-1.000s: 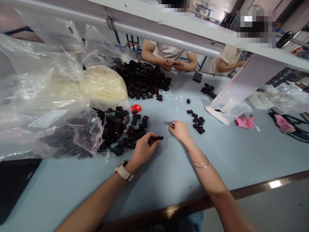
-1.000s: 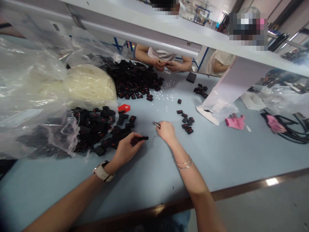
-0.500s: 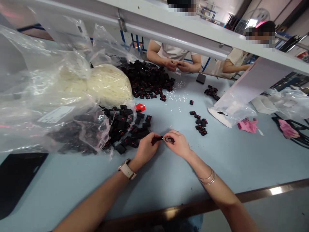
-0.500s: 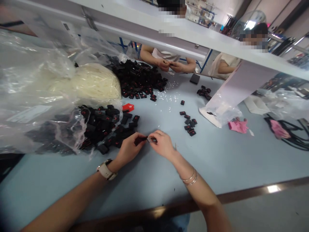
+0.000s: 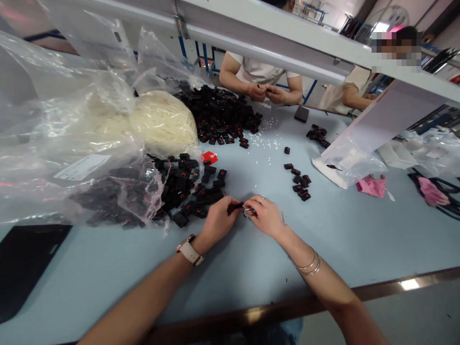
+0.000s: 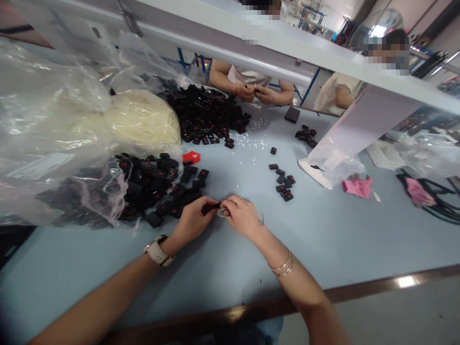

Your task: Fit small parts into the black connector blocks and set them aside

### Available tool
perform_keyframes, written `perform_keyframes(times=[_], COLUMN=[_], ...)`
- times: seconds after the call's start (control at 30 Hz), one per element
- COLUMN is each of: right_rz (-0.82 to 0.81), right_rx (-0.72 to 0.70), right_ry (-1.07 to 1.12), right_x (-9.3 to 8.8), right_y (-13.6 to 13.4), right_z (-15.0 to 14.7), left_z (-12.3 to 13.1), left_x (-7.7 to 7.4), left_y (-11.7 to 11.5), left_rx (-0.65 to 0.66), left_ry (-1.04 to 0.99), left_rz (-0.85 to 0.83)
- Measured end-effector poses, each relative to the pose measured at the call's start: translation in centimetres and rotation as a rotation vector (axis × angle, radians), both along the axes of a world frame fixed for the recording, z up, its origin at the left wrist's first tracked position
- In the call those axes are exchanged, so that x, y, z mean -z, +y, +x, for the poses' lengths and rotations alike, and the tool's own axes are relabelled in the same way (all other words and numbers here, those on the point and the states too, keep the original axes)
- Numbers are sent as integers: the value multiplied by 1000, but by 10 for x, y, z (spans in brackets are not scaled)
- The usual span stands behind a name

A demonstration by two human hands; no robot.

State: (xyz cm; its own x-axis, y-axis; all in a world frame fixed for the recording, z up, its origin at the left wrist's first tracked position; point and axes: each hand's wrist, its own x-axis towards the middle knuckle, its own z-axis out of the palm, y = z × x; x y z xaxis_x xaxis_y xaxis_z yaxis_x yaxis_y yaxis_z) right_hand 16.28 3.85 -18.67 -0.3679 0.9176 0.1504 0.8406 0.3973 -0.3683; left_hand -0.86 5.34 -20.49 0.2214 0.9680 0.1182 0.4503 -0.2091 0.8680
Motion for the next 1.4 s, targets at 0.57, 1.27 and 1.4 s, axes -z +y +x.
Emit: perform_keyframes(times=[0.57, 1.27, 1.4], right_rz=[130, -34, -41], right_rx=[-106, 387, 386], right_ry=[-60, -75, -59], right_x=[12, 16, 14], right_y=[-2, 40, 40], right_z=[3, 20, 18], left_z=[0, 3, 4], left_x=[5, -5, -6], left_y=[1, -1, -1], left_rx=[20, -5, -5], left_ry=[40, 72, 67], left_rz=[35, 4, 2])
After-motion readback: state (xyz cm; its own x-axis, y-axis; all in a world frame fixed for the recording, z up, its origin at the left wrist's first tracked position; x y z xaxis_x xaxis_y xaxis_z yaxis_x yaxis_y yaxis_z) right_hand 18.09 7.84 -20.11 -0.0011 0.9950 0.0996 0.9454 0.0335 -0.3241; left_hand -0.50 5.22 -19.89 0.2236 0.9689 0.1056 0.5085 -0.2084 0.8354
